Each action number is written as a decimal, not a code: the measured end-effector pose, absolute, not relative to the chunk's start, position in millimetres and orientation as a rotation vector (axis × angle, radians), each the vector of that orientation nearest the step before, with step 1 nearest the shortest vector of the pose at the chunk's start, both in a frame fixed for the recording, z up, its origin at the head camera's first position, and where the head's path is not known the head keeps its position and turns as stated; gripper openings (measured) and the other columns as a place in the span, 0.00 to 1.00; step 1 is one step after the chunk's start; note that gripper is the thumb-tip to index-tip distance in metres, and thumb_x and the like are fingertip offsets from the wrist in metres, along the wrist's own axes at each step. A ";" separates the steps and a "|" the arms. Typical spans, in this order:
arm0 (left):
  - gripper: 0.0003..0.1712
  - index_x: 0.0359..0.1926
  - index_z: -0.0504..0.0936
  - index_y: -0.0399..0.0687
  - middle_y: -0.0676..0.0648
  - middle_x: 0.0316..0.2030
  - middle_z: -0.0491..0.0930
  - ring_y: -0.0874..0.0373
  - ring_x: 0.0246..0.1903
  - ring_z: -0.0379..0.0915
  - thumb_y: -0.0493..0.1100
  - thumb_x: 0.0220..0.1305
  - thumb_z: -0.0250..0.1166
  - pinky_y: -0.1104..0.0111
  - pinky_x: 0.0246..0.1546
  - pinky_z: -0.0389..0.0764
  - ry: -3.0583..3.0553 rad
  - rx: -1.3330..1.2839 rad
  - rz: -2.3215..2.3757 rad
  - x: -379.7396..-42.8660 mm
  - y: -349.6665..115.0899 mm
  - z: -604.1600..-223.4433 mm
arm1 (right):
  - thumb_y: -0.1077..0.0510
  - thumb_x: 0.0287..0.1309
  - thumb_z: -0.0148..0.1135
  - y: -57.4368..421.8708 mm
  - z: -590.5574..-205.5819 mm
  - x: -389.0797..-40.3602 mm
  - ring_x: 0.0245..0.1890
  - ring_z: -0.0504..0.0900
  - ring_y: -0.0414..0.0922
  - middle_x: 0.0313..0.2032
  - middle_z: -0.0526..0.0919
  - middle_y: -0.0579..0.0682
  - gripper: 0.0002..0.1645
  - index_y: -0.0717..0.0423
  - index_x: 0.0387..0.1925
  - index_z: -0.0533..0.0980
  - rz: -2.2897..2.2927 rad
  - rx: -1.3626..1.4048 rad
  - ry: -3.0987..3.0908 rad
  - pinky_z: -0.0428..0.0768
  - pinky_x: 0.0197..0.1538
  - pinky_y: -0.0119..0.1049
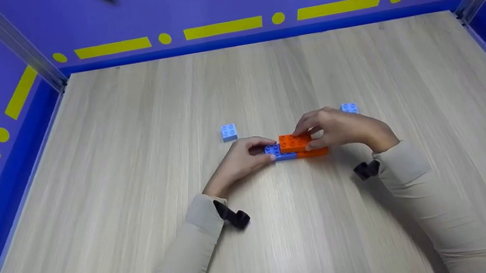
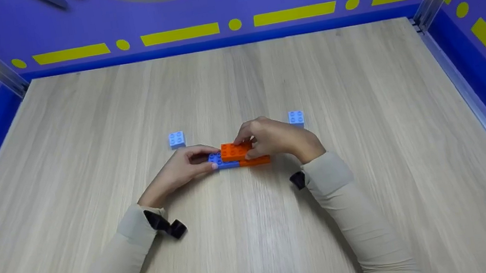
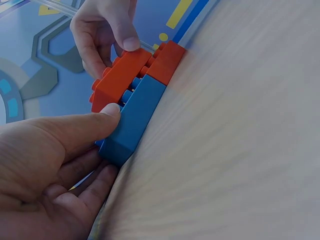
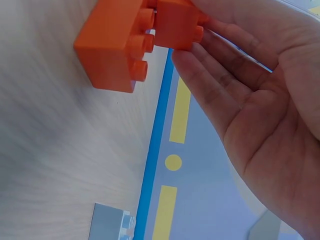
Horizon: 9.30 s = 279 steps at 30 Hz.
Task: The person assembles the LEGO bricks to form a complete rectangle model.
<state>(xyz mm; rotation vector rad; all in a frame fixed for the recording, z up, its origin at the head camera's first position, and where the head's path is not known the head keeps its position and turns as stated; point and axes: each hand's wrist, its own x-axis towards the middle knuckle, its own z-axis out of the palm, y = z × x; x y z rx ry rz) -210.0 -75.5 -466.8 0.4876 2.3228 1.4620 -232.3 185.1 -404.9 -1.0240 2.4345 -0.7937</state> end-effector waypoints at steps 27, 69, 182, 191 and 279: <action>0.19 0.54 0.82 0.52 0.50 0.55 0.79 0.58 0.57 0.73 0.42 0.60 0.67 0.65 0.62 0.71 2.329 0.475 1.434 -210.0 -75.7 -466.1 | 0.67 0.54 0.66 182.0 -403.7 -227.1 0.49 0.81 0.51 0.47 0.82 0.56 0.19 0.62 0.50 0.80 -0.748 -1.036 2.461 0.80 0.54 0.46; 0.18 0.53 0.82 0.48 0.48 0.53 0.81 0.56 0.55 0.74 0.39 0.60 0.67 0.63 0.61 0.72 2.343 0.509 1.447 -211.1 -73.3 -465.4 | 0.67 0.50 0.70 170.8 -400.2 -223.9 0.44 0.83 0.50 0.41 0.84 0.53 0.19 0.61 0.47 0.83 -0.718 -0.921 2.522 0.82 0.51 0.43; 0.25 0.60 0.76 0.42 0.43 0.60 0.73 0.49 0.62 0.68 0.40 0.62 0.66 0.59 0.65 0.68 2.802 0.434 0.979 -240.5 -129.4 -437.8 | 0.59 0.50 0.72 185.6 -417.2 -224.8 0.51 0.82 0.51 0.49 0.84 0.54 0.23 0.57 0.51 0.81 -0.883 -0.818 2.499 0.80 0.54 0.45; 0.24 0.60 0.76 0.41 0.42 0.58 0.75 0.49 0.60 0.71 0.38 0.62 0.66 0.60 0.63 0.71 2.789 0.423 0.938 -243.9 -129.7 -438.5 | 0.59 0.50 0.72 185.8 -416.7 -224.4 0.50 0.82 0.49 0.49 0.84 0.52 0.23 0.56 0.51 0.82 -0.879 -0.816 2.503 0.80 0.54 0.43; 0.17 0.49 0.83 0.42 0.46 0.46 0.81 0.54 0.49 0.76 0.35 0.57 0.68 0.61 0.55 0.77 2.626 0.727 1.101 -222.9 -101.3 -425.5 | 0.59 0.52 0.70 188.5 -421.6 -221.9 0.50 0.81 0.47 0.48 0.84 0.51 0.21 0.53 0.51 0.82 -0.926 -0.788 2.513 0.80 0.55 0.42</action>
